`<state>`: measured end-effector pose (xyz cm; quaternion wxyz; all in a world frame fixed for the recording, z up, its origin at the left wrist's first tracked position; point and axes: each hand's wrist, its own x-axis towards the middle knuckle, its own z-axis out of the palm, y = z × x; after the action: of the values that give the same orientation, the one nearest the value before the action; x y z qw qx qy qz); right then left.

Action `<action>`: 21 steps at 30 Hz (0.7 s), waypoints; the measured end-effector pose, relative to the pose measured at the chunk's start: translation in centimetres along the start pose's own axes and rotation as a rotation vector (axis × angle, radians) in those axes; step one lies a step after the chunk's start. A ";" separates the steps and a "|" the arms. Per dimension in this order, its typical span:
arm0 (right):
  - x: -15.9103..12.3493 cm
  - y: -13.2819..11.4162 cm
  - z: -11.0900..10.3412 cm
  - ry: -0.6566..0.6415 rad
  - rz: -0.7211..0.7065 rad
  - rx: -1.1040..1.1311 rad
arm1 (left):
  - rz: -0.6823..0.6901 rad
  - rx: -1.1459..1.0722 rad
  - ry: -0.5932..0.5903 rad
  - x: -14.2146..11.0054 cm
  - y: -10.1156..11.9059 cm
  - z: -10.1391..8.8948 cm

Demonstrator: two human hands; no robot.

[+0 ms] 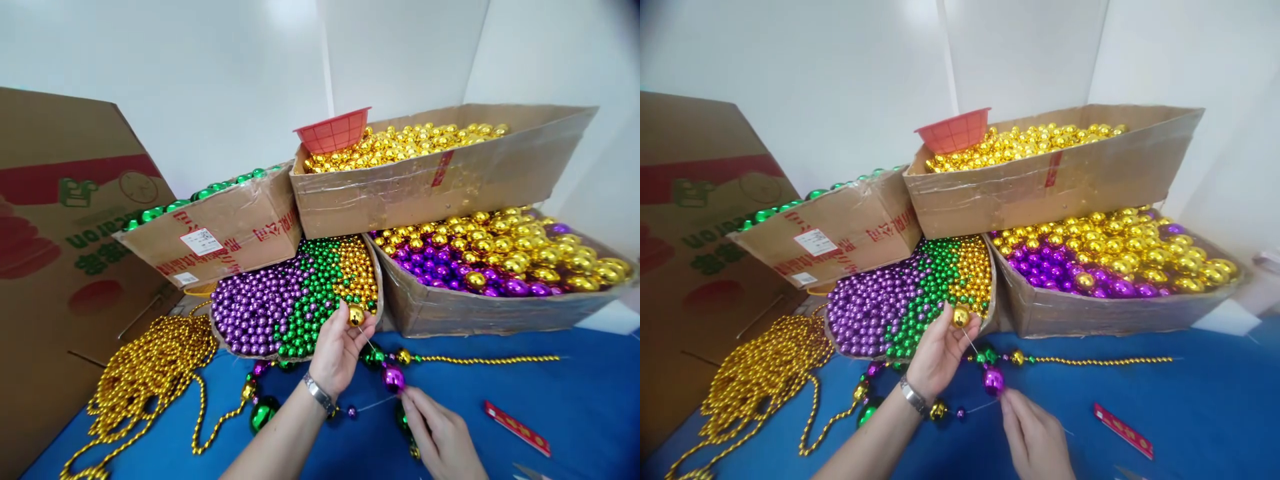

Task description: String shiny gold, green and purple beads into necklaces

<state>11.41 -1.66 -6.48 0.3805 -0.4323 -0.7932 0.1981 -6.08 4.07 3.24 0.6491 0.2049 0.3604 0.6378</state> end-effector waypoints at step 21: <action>0.0 0.2 0.3 0.022 -0.025 -0.045 | 0.121 -0.025 0.037 -1.3 -0.5 0.1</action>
<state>11.28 -1.59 -6.80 0.3817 -0.4328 -0.7986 0.1708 -5.57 2.78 3.25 0.6052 0.2060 0.3513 0.6840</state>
